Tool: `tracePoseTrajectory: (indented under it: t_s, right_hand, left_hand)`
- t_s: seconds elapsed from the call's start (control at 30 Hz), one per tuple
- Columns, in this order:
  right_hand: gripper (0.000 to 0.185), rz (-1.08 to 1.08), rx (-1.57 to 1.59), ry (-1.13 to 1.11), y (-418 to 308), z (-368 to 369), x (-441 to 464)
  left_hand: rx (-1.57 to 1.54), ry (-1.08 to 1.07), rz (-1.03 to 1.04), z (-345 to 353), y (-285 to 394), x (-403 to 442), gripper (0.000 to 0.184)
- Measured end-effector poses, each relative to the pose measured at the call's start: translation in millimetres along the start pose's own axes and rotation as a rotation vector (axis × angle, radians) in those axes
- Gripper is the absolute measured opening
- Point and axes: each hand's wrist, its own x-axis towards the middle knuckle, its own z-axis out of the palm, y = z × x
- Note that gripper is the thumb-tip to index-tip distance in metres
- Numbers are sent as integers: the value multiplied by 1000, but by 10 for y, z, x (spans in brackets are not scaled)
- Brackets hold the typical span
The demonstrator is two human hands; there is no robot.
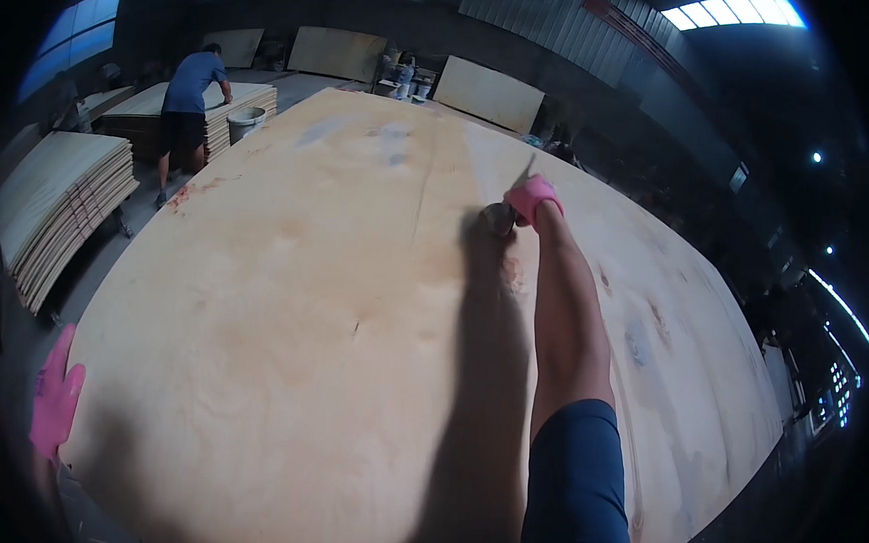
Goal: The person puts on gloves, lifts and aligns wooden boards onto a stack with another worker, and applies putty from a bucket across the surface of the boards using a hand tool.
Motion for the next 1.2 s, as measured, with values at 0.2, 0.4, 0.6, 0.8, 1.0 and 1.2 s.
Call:
tracePoseTrajectory:
  t_s: [0.2, 0.4, 0.6, 0.8, 1.0, 1.2]
  right_hand:
    - [32, -510, -424, 70, -151, 65, -1077]
    - [27, -582, -372, -133, -7, -153, -2996]
    - [24, -658, -411, -49, 90, -142, -4754]
    - [34, -193, -394, 122, -3, -87, -4181]
    - [33, -354, -265, -142, -57, -103, -4857]
    - [25, -409, -142, -102, -46, 24, -6198]
  left_hand:
    - [-7, 44, 18, 120, -165, 18, 54]
    - [61, -33, 134, 58, -443, -14, 61]
    - [131, -151, 318, -92, -753, -90, 61]
    - [21, -131, 373, 30, -993, -1, 63]
    - [-16, -132, 309, 17, -872, -51, 61]
    - [-87, -152, 435, 50, -1001, 43, 65]
